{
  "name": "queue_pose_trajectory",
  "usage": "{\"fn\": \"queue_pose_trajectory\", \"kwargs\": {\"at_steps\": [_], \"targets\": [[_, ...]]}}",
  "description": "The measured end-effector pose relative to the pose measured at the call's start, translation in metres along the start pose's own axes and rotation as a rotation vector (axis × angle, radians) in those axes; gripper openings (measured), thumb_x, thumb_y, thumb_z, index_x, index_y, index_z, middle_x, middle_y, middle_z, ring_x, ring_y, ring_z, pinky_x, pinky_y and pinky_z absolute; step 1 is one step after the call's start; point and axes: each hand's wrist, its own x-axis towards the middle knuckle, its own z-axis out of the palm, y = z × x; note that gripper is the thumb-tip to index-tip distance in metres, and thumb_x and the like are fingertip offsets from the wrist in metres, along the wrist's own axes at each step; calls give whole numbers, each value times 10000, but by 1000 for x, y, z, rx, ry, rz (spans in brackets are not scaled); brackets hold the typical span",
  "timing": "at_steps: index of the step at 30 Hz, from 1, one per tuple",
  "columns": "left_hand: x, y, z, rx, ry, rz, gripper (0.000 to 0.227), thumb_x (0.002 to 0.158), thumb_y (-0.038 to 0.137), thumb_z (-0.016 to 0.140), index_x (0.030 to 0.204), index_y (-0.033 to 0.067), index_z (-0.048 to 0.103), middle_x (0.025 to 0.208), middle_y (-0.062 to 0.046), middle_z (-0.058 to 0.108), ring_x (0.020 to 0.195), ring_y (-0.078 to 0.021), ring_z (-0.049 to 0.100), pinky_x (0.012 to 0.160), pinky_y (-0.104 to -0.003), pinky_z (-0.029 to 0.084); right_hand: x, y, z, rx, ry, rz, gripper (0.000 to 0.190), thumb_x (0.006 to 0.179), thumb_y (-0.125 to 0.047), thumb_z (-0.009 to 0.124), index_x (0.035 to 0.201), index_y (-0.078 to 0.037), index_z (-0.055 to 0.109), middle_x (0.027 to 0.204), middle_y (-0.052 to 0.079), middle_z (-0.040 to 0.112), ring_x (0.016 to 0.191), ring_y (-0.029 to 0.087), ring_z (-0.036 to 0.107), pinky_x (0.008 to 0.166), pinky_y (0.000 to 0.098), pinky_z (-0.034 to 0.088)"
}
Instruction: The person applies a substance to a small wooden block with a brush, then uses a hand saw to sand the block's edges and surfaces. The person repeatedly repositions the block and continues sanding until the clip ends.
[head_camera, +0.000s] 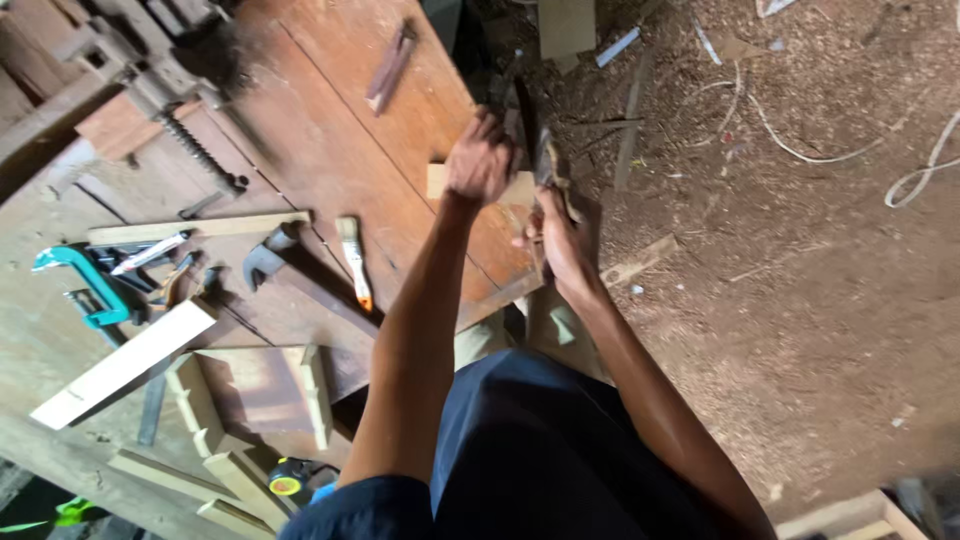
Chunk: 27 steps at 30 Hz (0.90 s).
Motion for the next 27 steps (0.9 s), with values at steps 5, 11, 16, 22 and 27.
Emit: {"fn": "queue_pose_trajectory", "kwargs": {"at_steps": [5,11,16,22,27], "targets": [[-4,4,7,24,-27,18,243,952,169,603,898,-35,725,1008,-224,717,1083,-336,613,1120,-478,398,-21,24,-8,2,102,-175,228,983,-182,625,792,-70,569,508,-49,439,340,68,389,288,269,334],[-5,-1,6,96,-42,22,294,973,164,547,913,-67,718,999,-256,716,1065,-375,627,1098,-493,401,-13,31,3,-76,182,-177,217,956,-170,619,760,-83,590,498,-38,498,319,70,432,266,270,364],[2,0,6,101,-48,26,305,987,154,525,926,-72,720,1005,-251,717,1052,-368,625,1095,-496,397,-6,39,-3,3,120,-238,263,977,-200,617,739,-91,586,509,-42,484,330,65,424,278,274,352],[9,6,-5,64,-22,31,304,985,143,513,890,-68,711,994,-223,716,1040,-376,623,1104,-478,392,-8,40,1,117,241,-129,349,984,-277,666,712,-92,546,488,-46,460,326,65,420,279,278,337],[0,7,-5,89,-51,16,304,983,159,521,900,-61,714,970,-235,710,1014,-385,623,1100,-491,380,-17,50,12,29,238,-267,336,963,-353,647,743,-101,607,492,-45,487,328,70,436,275,277,348]]}}
